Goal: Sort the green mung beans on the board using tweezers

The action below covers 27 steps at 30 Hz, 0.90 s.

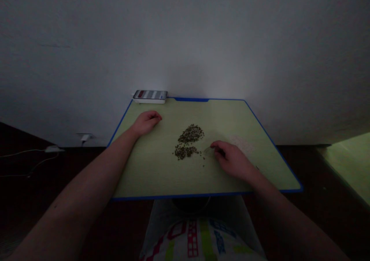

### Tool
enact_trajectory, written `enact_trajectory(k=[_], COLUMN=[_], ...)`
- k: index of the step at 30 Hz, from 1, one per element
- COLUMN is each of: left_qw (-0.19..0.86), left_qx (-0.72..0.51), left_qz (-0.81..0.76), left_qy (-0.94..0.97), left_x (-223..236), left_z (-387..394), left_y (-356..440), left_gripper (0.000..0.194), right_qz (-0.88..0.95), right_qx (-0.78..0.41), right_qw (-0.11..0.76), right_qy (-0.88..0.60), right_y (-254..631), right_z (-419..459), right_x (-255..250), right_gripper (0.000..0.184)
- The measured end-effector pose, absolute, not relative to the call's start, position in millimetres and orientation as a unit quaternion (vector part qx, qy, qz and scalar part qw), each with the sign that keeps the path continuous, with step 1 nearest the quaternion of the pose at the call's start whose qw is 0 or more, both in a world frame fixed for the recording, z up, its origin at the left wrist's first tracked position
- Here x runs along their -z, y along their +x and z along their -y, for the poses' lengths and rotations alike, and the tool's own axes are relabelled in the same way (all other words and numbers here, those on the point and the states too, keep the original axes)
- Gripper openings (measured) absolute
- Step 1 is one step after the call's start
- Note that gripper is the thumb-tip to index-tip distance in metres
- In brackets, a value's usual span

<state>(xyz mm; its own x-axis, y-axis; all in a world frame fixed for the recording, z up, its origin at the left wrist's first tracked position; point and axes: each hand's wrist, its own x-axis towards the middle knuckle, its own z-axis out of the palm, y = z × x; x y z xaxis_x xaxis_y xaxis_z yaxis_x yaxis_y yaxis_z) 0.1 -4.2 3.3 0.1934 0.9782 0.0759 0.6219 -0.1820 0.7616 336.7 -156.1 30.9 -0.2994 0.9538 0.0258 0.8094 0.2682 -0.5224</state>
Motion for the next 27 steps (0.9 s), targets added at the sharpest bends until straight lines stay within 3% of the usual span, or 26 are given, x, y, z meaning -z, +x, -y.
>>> enact_trajectory(k=[9, 21, 27], left_qw=[0.297, 0.312, 0.303], left_qx=[-0.297, -0.300, -0.292], left_qz=[-0.561, -0.556, -0.561], left_qy=[0.713, 0.710, 0.713], left_x=[-1, 1, -3], left_z=[2, 1, 3], left_y=[-2, -1, -1], left_gripper=[0.024, 0.025, 0.025], right_qz=[0.779, 0.739, 0.759], right_qx=[-0.255, -0.178, -0.202], right_qw=[0.139, 0.160, 0.171], right_qy=[-0.555, -0.629, -0.595], right_y=[337, 333, 335], right_z=[161, 160, 148], right_x=[-36, -29, -30], right_gripper=[0.025, 0.029, 0.025])
